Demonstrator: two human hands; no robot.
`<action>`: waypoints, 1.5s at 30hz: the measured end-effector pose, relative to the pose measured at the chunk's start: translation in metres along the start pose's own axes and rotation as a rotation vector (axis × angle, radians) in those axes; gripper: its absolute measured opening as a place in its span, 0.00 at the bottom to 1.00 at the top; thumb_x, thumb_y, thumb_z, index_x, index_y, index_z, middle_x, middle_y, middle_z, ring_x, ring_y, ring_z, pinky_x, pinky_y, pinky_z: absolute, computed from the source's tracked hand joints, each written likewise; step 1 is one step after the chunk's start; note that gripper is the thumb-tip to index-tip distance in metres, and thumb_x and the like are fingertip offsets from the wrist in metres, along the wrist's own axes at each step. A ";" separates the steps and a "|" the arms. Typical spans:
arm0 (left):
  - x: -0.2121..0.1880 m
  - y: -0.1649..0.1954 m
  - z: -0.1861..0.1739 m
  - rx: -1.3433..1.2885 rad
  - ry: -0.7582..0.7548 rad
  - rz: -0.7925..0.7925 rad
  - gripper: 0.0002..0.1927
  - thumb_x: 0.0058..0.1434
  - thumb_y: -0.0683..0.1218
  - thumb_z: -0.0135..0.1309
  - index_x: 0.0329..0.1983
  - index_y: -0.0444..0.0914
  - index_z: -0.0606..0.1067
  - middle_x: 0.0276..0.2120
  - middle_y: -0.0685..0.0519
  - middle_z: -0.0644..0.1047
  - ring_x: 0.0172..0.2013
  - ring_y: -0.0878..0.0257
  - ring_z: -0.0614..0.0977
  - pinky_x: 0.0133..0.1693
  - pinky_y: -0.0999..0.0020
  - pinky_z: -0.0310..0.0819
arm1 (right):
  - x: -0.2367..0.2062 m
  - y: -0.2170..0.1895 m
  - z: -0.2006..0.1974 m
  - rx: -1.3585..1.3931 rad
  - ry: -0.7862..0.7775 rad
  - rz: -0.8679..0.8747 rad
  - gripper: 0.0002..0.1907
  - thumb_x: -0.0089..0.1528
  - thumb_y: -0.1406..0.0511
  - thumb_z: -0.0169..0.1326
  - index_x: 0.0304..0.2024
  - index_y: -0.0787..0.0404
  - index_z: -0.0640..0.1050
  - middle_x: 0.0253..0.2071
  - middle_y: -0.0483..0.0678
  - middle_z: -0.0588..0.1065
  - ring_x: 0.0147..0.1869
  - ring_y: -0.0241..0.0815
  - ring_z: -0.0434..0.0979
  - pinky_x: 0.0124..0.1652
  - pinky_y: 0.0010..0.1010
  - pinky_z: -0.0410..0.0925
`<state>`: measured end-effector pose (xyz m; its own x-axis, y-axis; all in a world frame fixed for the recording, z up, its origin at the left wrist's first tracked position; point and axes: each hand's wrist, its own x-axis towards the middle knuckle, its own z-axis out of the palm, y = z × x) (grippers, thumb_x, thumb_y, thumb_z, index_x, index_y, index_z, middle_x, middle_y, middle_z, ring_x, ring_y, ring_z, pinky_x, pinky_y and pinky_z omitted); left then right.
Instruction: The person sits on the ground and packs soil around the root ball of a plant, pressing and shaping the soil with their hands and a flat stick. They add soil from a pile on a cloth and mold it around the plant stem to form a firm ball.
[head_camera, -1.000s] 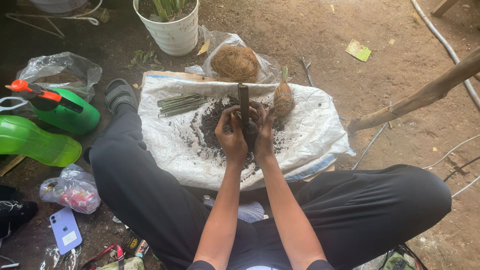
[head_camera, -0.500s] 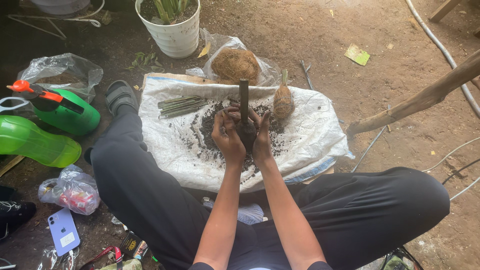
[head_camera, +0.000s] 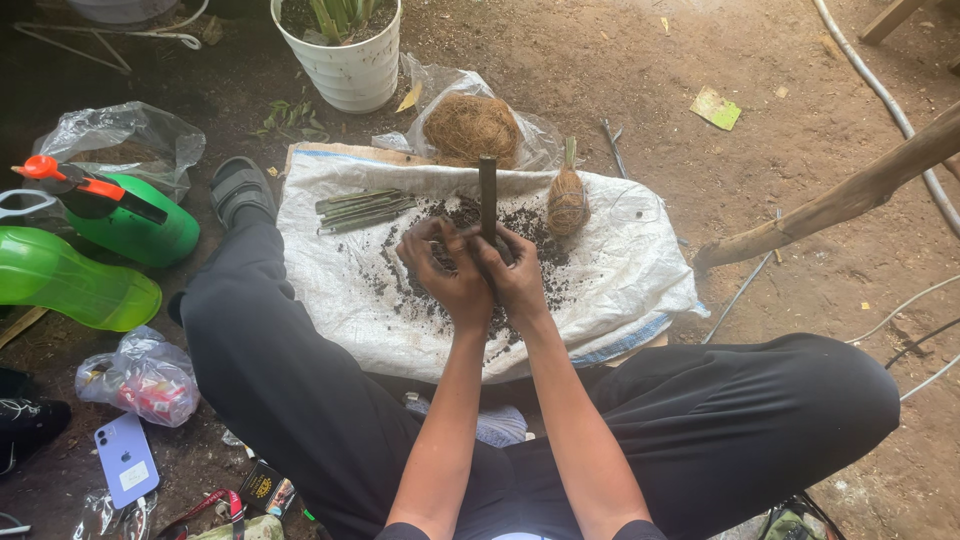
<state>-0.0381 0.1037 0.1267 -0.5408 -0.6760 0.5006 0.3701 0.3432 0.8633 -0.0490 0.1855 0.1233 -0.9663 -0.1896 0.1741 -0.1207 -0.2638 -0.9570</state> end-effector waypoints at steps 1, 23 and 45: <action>0.001 0.000 0.000 -0.016 0.017 0.006 0.16 0.76 0.55 0.46 0.44 0.37 0.71 0.43 0.52 0.72 0.56 0.56 0.68 0.60 0.53 0.61 | 0.000 0.001 0.000 0.000 0.003 -0.001 0.23 0.62 0.54 0.63 0.48 0.68 0.79 0.38 0.44 0.79 0.40 0.30 0.78 0.39 0.21 0.72; 0.004 -0.022 0.000 -0.661 -0.724 -0.473 0.31 0.64 0.55 0.60 0.66 0.38 0.68 0.49 0.51 0.80 0.50 0.65 0.81 0.54 0.68 0.76 | 0.007 0.003 -0.010 -0.179 0.056 -0.054 0.54 0.59 0.29 0.24 0.74 0.57 0.49 0.69 0.58 0.59 0.74 0.54 0.59 0.69 0.48 0.56; 0.026 -0.081 -0.022 -0.870 -0.268 -0.825 0.08 0.68 0.45 0.53 0.45 0.36 0.72 0.27 0.50 0.77 0.22 0.62 0.81 0.19 0.66 0.77 | -0.025 0.154 -0.062 -1.299 0.079 0.407 0.22 0.58 0.52 0.65 0.46 0.59 0.80 0.39 0.54 0.82 0.46 0.55 0.82 0.46 0.48 0.71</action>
<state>-0.0652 0.0437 0.0682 -0.9516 -0.2941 -0.0892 0.1688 -0.7426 0.6481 -0.0572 0.2086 -0.0428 -0.9896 0.0257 -0.1418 0.0902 0.8776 -0.4708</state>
